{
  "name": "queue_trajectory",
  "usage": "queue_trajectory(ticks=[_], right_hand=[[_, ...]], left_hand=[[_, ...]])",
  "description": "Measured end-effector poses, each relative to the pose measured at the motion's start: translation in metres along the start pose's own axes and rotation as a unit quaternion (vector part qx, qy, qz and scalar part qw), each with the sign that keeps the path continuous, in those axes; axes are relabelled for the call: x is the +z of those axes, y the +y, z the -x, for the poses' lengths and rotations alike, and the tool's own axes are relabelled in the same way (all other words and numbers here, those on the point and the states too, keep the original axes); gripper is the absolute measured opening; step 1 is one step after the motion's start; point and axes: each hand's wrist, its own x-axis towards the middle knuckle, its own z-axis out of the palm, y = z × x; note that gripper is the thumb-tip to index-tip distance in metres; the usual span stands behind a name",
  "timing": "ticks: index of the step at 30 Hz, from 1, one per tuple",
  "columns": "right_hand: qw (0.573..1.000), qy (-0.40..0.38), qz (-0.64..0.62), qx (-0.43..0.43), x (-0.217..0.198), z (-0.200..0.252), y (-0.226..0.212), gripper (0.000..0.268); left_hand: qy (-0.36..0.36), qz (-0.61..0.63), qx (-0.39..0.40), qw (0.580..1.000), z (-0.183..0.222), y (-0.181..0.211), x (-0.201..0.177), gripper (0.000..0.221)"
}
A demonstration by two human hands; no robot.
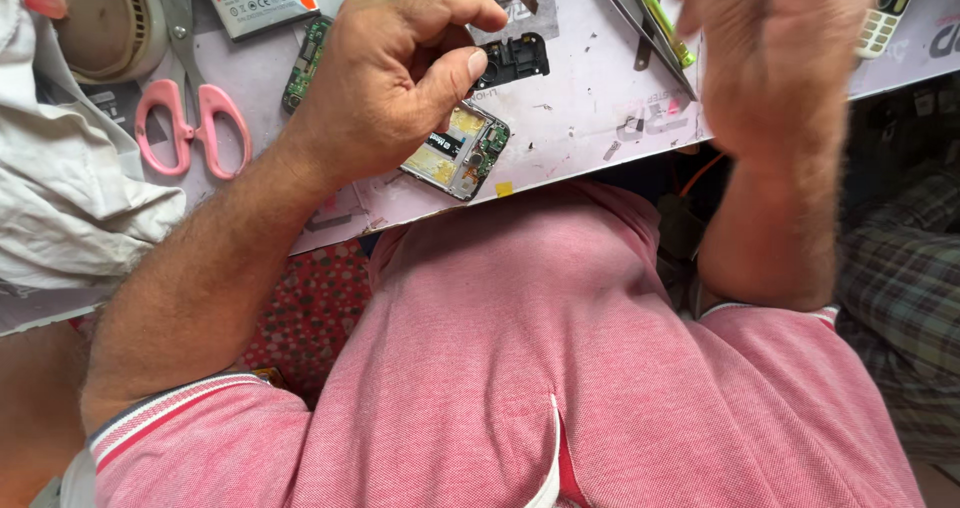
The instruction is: The person cleans internal phone components with a brush, presses electronic parts into place, and uses a screwdriver and tweezers to secure internal assemblies.
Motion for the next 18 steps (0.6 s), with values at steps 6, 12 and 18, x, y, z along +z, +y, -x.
queue_trajectory(ticks=[6, 12, 18], right_hand=[[0.936, -0.117, -0.314, 0.105, 0.043, 0.012, -0.037, 0.025], [0.88, -0.041, -0.431, 0.194, 0.053, 0.017, -0.043, 0.022], [0.931, -0.008, -0.283, 0.229, 0.052, 0.024, -0.041, 0.016]], left_hand=[[-0.021, 0.003, 0.034, 0.999, 0.003, 0.002, -0.002, 0.023], [-0.03, 0.032, 0.017, 0.999, 0.001, 0.008, -0.001, 0.021], [0.024, -0.179, 0.087, 0.98, 0.009, -0.005, -0.011, 0.028]])
